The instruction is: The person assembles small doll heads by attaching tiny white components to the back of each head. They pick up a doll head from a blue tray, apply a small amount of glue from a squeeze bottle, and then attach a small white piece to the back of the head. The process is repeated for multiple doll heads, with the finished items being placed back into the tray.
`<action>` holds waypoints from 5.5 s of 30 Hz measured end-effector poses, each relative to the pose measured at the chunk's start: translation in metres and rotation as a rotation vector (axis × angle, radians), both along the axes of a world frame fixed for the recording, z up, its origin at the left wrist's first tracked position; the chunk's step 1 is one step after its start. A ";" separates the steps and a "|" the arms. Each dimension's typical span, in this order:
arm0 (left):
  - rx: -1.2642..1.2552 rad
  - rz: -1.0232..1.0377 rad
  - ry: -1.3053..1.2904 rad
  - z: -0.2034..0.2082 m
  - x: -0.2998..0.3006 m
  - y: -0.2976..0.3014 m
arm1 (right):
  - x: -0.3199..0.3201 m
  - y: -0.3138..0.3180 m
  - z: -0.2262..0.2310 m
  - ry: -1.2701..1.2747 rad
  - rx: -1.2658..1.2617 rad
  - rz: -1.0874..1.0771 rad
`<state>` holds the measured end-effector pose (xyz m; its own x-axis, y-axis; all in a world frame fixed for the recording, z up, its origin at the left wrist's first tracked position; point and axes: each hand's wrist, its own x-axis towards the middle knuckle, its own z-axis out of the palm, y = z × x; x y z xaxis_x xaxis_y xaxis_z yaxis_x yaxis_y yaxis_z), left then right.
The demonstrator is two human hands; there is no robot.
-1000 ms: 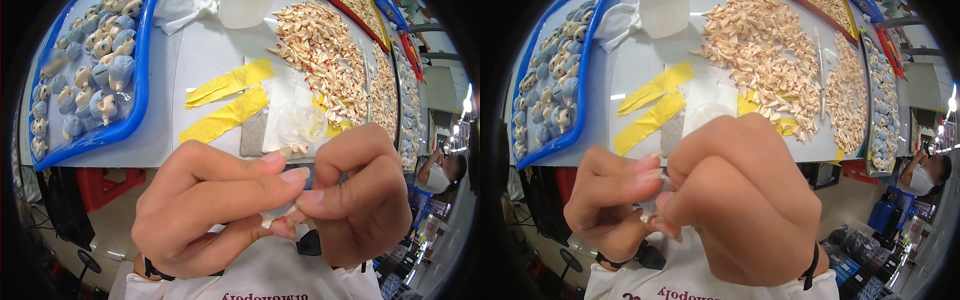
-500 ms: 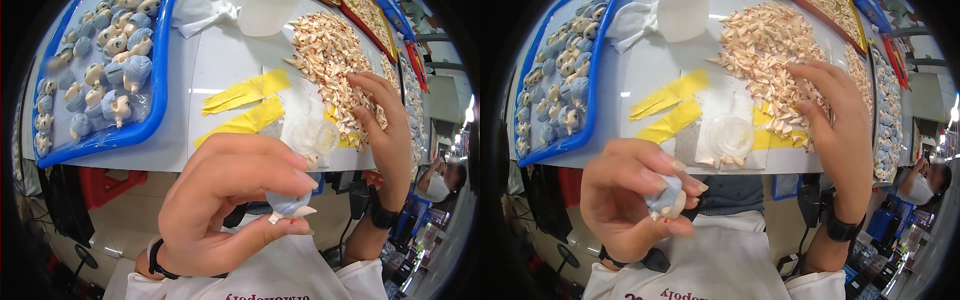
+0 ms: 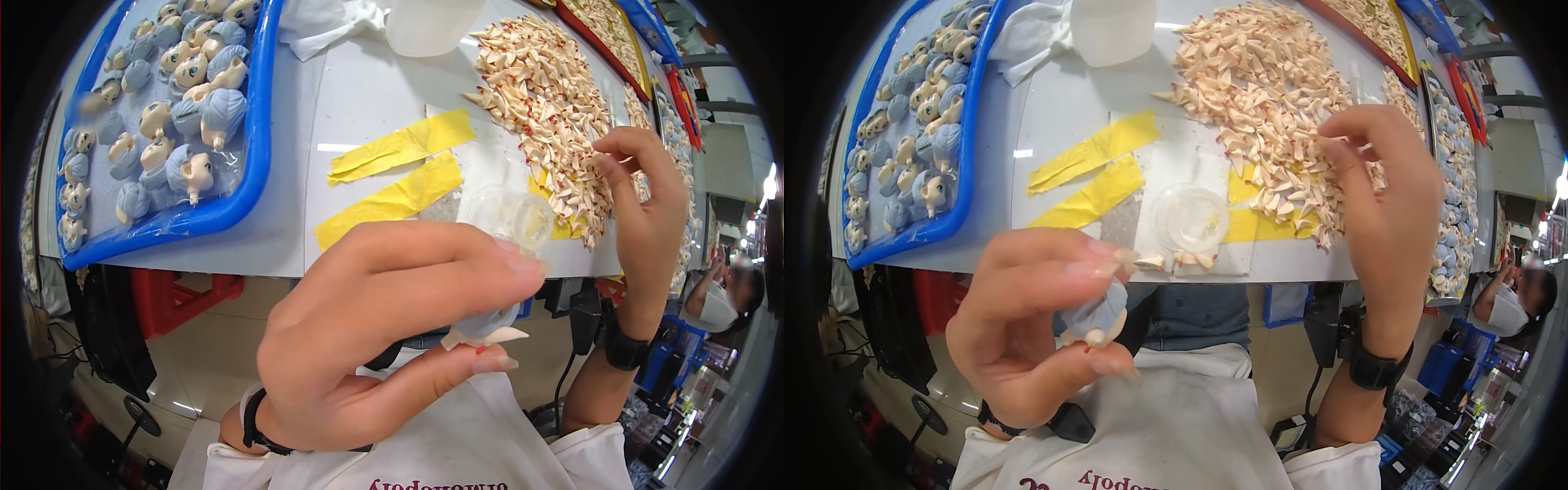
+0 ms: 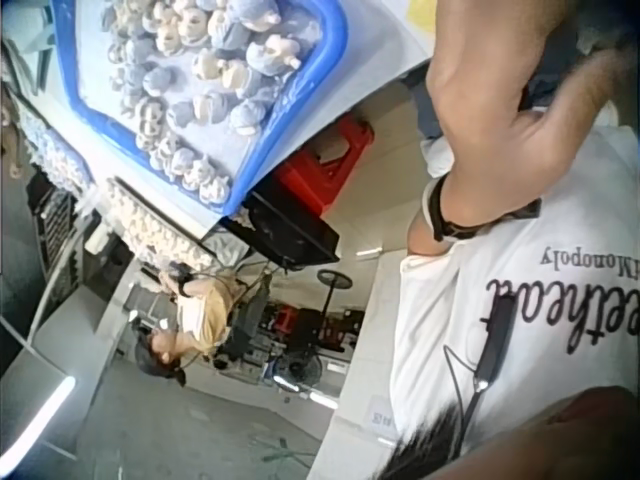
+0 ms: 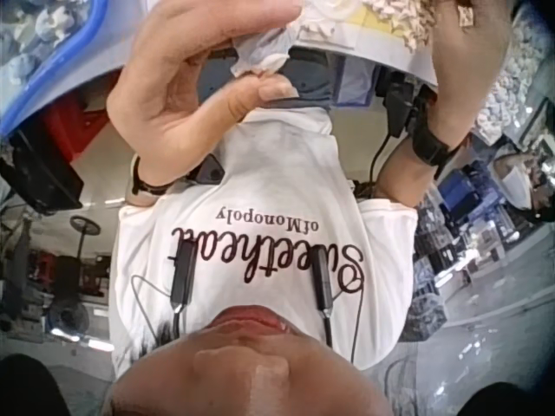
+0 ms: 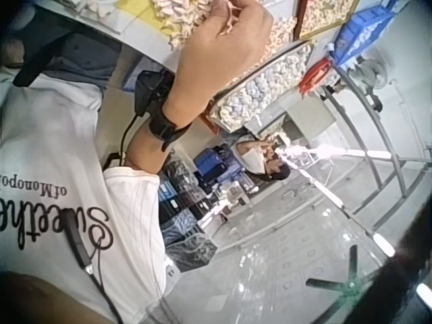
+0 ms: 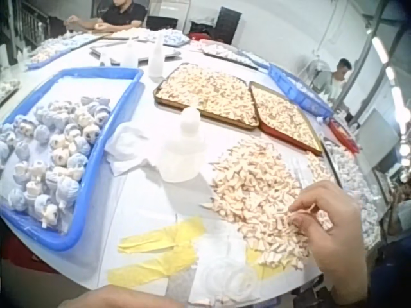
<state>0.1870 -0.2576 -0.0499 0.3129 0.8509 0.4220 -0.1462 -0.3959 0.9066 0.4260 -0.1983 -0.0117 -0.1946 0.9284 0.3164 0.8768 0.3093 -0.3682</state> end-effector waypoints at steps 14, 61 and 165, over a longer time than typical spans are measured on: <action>-0.131 0.133 -0.047 -0.002 -0.003 -0.010 | 0.011 -0.003 0.004 0.082 -0.003 -0.010; -0.542 0.058 -0.344 0.007 0.001 -0.021 | -0.009 -0.051 -0.016 1.426 -0.418 0.117; 0.102 0.611 1.079 0.050 -0.074 0.039 | 0.105 -0.003 0.012 -0.014 0.096 -0.178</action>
<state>0.1133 -0.2186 0.0002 0.1055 0.9577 0.2678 0.8867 -0.2125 0.4107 0.5307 -0.2009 0.0008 -0.0351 0.9141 0.4039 0.9258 0.1820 -0.3314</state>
